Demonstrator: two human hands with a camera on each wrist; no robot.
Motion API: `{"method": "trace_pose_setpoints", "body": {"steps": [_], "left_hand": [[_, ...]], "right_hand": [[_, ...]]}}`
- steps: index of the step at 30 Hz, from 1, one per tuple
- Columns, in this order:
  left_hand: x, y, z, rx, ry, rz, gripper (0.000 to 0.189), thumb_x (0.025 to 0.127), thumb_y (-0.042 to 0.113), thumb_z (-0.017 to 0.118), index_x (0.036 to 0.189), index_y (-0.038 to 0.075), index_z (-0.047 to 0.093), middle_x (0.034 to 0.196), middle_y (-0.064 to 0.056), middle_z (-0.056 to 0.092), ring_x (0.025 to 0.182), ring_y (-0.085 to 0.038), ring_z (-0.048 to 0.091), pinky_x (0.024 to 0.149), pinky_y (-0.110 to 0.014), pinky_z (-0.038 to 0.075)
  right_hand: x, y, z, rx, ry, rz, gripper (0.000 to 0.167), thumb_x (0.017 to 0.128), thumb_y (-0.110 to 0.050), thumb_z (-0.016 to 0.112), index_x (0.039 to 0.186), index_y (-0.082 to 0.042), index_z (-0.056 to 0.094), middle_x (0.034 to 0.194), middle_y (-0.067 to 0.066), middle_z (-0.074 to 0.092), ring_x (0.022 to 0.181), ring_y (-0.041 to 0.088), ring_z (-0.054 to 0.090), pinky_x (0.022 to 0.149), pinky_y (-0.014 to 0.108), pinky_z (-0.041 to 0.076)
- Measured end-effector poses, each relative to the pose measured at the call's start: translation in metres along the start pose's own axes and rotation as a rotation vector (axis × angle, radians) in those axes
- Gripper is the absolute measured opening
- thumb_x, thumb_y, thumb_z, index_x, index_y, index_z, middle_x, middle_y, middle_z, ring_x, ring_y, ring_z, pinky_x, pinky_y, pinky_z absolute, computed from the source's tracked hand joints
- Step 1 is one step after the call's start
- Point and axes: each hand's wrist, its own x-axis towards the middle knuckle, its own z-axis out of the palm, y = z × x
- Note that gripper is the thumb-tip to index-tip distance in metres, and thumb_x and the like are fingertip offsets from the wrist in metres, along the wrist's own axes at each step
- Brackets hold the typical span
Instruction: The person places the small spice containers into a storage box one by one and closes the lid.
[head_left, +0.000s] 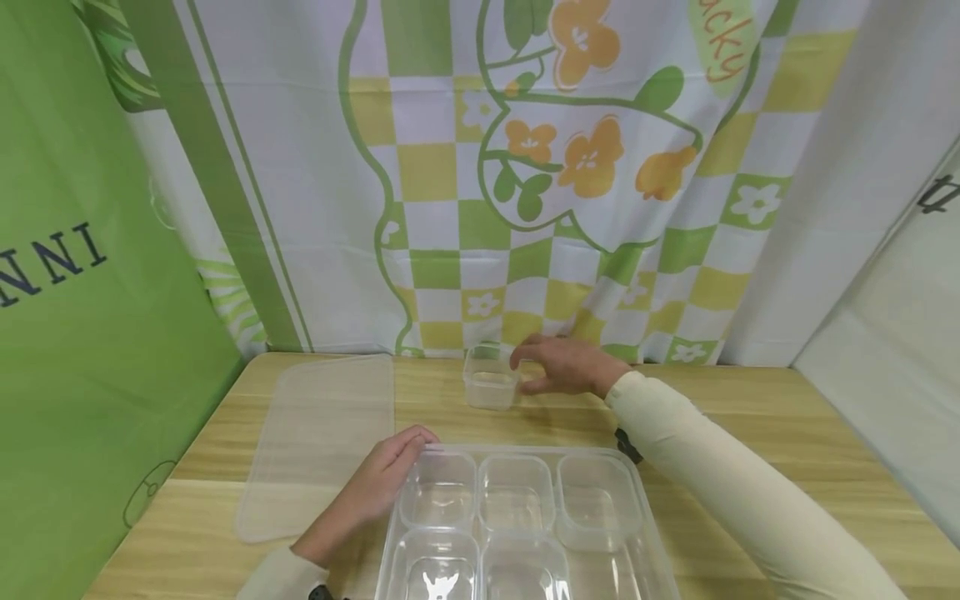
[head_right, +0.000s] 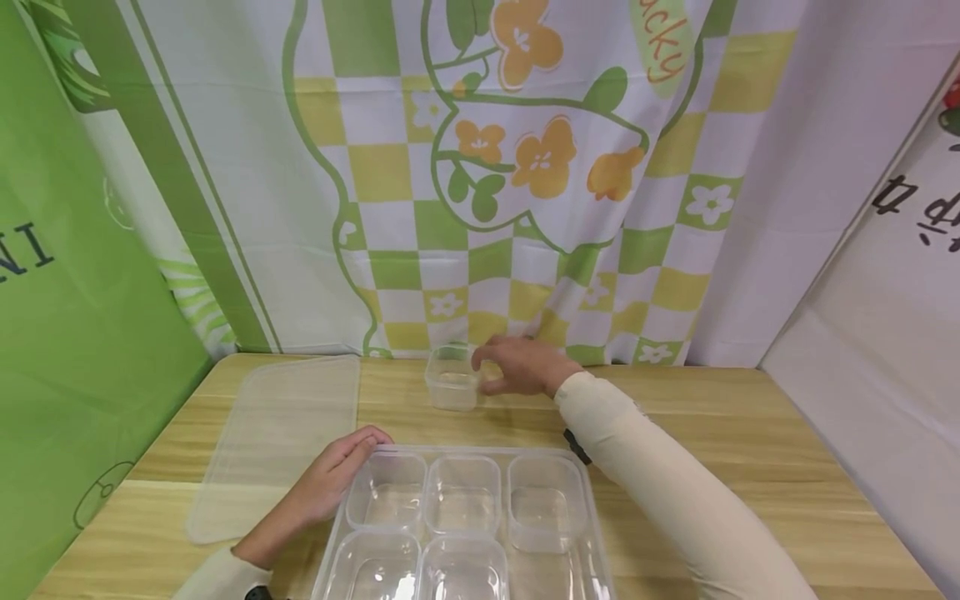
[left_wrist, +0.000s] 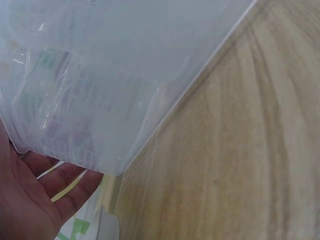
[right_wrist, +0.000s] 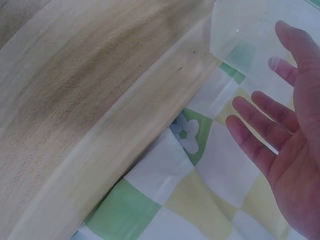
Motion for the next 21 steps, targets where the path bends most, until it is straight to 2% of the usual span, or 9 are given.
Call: {"method": "trace_pose_setpoints", "body": {"steps": [12, 21], "left_hand": [[0.0005, 0.0001, 0.0002, 0.028, 0.012, 0.009, 0.032, 0.114, 0.017, 0.036, 0.111, 0.006, 0.066, 0.102, -0.007, 0.07, 0.094, -0.028, 0.066, 0.079, -0.039, 0.058], [0.0008, -0.0017, 0.0002, 0.019, 0.014, 0.012, 0.033, 0.114, 0.016, 0.036, 0.112, 0.005, 0.066, 0.102, -0.006, 0.07, 0.094, -0.028, 0.066, 0.08, -0.039, 0.057]], "right_hand": [[-0.0013, -0.0006, 0.0001, 0.012, 0.012, 0.004, 0.039, 0.098, -0.048, 0.068, 0.118, -0.015, 0.068, 0.13, 0.007, 0.061, 0.106, 0.026, 0.065, 0.088, 0.045, 0.054], [-0.0016, -0.0004, 0.0011, 0.033, 0.019, 0.003, 0.039, 0.098, -0.045, 0.069, 0.118, -0.011, 0.069, 0.126, 0.007, 0.063, 0.108, 0.027, 0.065, 0.089, 0.044, 0.054]]}}
